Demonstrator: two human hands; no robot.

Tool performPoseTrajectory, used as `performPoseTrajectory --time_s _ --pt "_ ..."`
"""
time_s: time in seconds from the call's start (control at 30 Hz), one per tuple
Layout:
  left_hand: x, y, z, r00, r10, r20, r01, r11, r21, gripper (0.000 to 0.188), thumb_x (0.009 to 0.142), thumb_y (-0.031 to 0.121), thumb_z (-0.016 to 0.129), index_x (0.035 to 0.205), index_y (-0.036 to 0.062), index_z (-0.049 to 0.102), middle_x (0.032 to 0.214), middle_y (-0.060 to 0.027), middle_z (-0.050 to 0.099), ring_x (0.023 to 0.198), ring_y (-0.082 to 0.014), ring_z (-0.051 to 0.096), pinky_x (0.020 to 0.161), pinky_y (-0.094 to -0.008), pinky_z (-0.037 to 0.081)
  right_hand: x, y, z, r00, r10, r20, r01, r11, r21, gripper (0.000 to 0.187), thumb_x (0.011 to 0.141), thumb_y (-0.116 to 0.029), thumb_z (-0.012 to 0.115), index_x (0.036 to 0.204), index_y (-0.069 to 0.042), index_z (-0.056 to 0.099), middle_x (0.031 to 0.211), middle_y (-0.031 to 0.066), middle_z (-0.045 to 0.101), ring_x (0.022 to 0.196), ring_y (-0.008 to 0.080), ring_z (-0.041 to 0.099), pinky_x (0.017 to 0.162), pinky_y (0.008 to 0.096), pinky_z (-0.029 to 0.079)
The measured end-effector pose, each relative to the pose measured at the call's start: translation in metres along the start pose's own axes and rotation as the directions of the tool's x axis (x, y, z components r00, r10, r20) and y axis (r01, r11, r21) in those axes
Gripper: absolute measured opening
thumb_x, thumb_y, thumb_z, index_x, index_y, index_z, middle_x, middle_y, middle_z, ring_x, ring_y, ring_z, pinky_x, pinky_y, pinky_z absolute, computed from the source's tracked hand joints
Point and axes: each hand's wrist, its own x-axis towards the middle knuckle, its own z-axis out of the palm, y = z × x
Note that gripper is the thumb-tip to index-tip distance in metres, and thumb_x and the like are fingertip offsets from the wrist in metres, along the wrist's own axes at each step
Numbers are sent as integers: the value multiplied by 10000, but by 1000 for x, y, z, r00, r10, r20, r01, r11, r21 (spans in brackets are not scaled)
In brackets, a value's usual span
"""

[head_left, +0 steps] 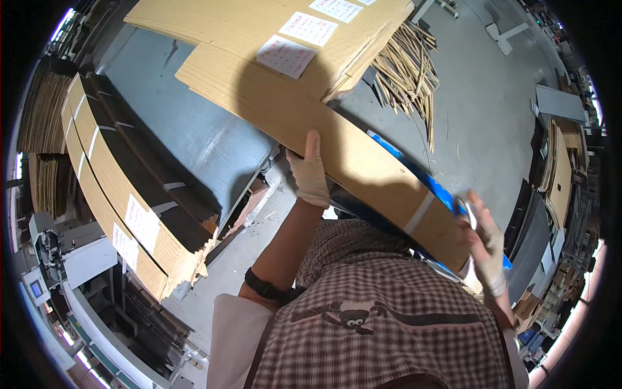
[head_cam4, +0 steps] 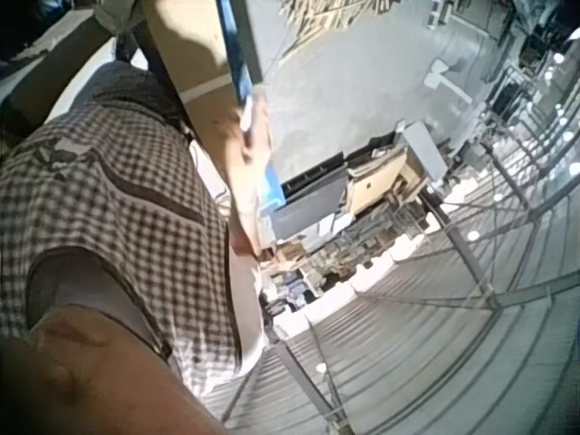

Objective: Folding long cardboard packaging slats, applying labels, and securing with tape.

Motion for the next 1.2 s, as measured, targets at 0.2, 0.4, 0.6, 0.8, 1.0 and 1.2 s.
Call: performPoseTrajectory --time_s 0.2,0.4,0.6,0.8,1.0,1.2 --pt "-33 43 -17 978 188 86 -193 980 53 769 903 266 684 1466 -70 281 1339 -203 498 1251 -268 496 1067 -362 395 173 -105 126 719 -428 547 600 779 -179 533 889 -25 560 1415 -38 473 1041 206 690 848 339 677 763 409 530" --pt "-102 108 -27 933 192 305 -137 972 -192 427 892 161 739 1208 34 482 1000 -57 622 821 -152 625 763 -280 533 200 -125 154 368 -62 928 612 768 -191 482 874 -40 575 1349 -115 540 954 160 719 860 336 692 737 413 527" --pt "-109 62 -59 897 -103 430 132 990 -38 259 961 301 656 946 47 609 851 -44 645 798 -128 605 754 -279 490 244 -116 108 352 13 936 637 729 -250 298 898 -75 588 1181 -36 670 919 171 723 763 271 694 712 346 541" --pt "-42 -24 -72 941 -182 286 142 977 158 463 897 454 708 990 10 619 905 -43 657 862 -116 588 807 -285 470 346 54 80 552 25 833 689 548 -473 245 919 -110 583 1123 -36 696 906 168 722 778 276 684 762 378 540" --pt "5 -45 -35 833 142 534 -49 982 -183 871 696 722 749 1136 -20 625 928 -31 649 873 -109 582 752 -270 461 330 133 124 705 -186 684 285 958 -33 183 916 -109 610 1081 -40 647 1086 151 654 994 274 621 898 365 493" --pt "28 -93 -95 787 -103 609 2 987 164 627 848 553 696 1149 5 658 907 -48 677 793 -127 627 666 -252 492 218 -12 158 639 -534 554 753 580 -311 372 620 -214 849 864 -126 582 995 83 546 1018 301 516 902 451 394"
